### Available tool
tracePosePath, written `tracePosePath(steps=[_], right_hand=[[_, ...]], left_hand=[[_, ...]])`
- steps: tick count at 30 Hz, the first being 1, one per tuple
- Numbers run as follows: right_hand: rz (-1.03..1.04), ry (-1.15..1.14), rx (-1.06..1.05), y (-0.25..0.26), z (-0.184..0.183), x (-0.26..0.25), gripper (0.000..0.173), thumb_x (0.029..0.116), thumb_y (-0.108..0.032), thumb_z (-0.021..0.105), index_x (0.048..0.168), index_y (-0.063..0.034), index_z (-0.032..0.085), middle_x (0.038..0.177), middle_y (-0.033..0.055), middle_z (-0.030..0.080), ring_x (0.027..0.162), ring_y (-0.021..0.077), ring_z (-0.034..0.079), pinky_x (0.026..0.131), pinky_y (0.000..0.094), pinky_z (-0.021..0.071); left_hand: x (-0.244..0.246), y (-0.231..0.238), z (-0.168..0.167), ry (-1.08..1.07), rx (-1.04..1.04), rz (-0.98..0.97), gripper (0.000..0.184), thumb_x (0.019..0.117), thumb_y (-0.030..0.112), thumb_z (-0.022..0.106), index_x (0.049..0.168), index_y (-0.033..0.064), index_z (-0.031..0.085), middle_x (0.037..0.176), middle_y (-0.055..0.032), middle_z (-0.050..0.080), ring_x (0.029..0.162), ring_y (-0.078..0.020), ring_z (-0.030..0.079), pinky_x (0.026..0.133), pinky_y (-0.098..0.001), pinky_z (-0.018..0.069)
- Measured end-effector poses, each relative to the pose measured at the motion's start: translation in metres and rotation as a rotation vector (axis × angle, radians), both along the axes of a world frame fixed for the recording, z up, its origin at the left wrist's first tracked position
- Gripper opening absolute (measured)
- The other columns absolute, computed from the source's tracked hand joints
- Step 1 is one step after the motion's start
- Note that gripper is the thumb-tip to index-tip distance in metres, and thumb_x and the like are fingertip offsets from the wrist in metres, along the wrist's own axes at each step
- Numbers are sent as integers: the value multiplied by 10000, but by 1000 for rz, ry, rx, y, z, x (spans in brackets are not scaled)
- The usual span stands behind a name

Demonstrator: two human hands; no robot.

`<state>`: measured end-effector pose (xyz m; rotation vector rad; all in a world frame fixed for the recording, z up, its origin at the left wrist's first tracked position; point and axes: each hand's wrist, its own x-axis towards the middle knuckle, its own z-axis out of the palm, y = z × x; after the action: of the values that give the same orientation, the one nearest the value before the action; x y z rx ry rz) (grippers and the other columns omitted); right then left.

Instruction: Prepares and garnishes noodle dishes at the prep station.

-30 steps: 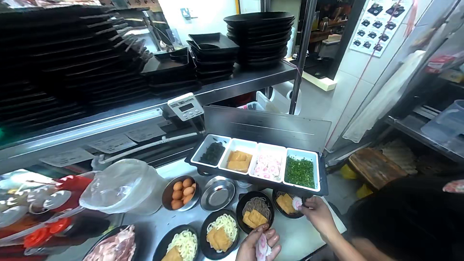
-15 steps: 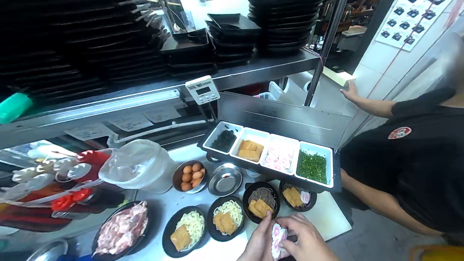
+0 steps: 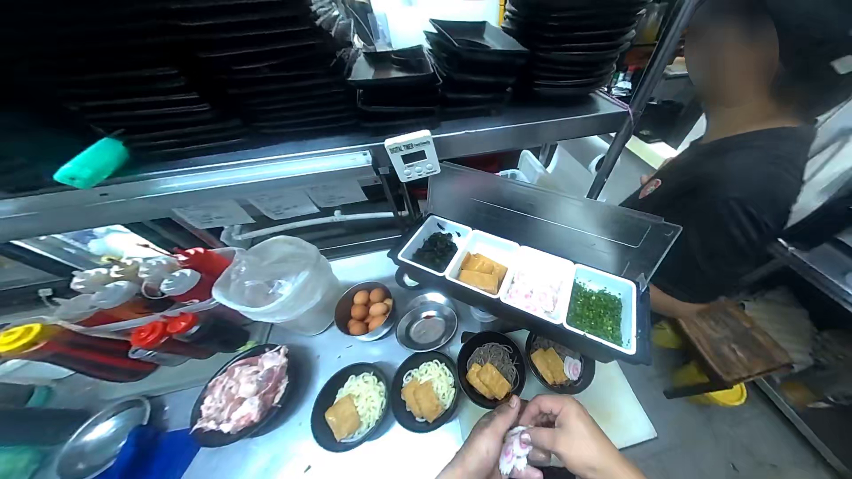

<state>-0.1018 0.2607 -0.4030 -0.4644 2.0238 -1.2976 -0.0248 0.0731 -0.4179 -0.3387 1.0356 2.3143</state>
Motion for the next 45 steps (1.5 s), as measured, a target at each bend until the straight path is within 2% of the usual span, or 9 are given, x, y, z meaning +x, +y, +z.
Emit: tracePosePath(steps=[8,13,17,22,25,30,34,39,45], right_hand=[[-163,-205,-154,0,-12,-21,195,826,-155,842,974,-62,755,847,96,733,648,178,642,571,336,539],[-254,-212,-120,-13,-21,-39,227,845,-183,829,999,-51,725,836,98,716,619,170,616,531,316,502],[-148,14,206,-32,-40,-72,250,825,-271,826,979,-103,723,861,50,740,768,193,719,725,418,619],[105,186,571,-69,-54,-94,319,781,-395,824,975,-152,751,889,48,737,863,240,707,807,550,573],[138,364,687,-77,-49,-88,388,823,-408,765,1133,-177,738,1091,66,739,1050,273,699,917,577,563],[197,478,209,-63,-10,-39,202,964,-340,676,1092,-211,763,1061,-26,736,938,107,702,888,378,606],[419,454,137,-64,-3,-10,512,905,-289,765,1398,-311,628,1241,-5,659,1036,111,672,925,357,602],[323,415,161,-63,-22,-2,155,895,-266,751,1030,-191,762,1049,-16,713,980,109,674,902,358,581],[212,244,190,-56,-23,-11,130,904,-236,725,1016,-177,754,997,-4,713,828,112,690,787,358,616]], left_hand=[[8,-13,-8,34,-221,181,317,969,113,698,1267,11,670,1115,-200,731,919,-309,738,745,-456,636],[14,-25,-22,-86,-314,302,230,1019,112,620,1213,5,684,1013,-175,739,840,-268,737,690,-402,625],[17,-34,-33,-238,-288,473,277,1045,122,568,1294,13,622,1048,-188,727,883,-293,737,741,-433,629],[23,-40,-36,-294,-185,570,272,1055,151,549,1276,8,618,1033,-194,719,895,-311,731,774,-475,625],[24,-42,-35,-287,27,609,357,1091,245,455,1335,11,571,1158,-223,697,1031,-355,711,893,-532,592],[24,-44,-29,-196,272,629,474,1115,351,325,1415,26,498,1326,-244,636,1203,-395,639,1010,-575,521],[25,-39,-27,-85,296,553,473,991,70,367,1449,67,484,1263,-212,651,1081,-318,670,915,-487,568],[24,-36,-27,-21,38,401,664,915,-111,407,1557,42,333,1302,-221,642,1118,-316,671,961,-496,562],[28,-37,-37,-108,-68,496,444,920,-131,441,1358,-63,474,1203,-245,674,1060,-369,697,932,-532,588]])
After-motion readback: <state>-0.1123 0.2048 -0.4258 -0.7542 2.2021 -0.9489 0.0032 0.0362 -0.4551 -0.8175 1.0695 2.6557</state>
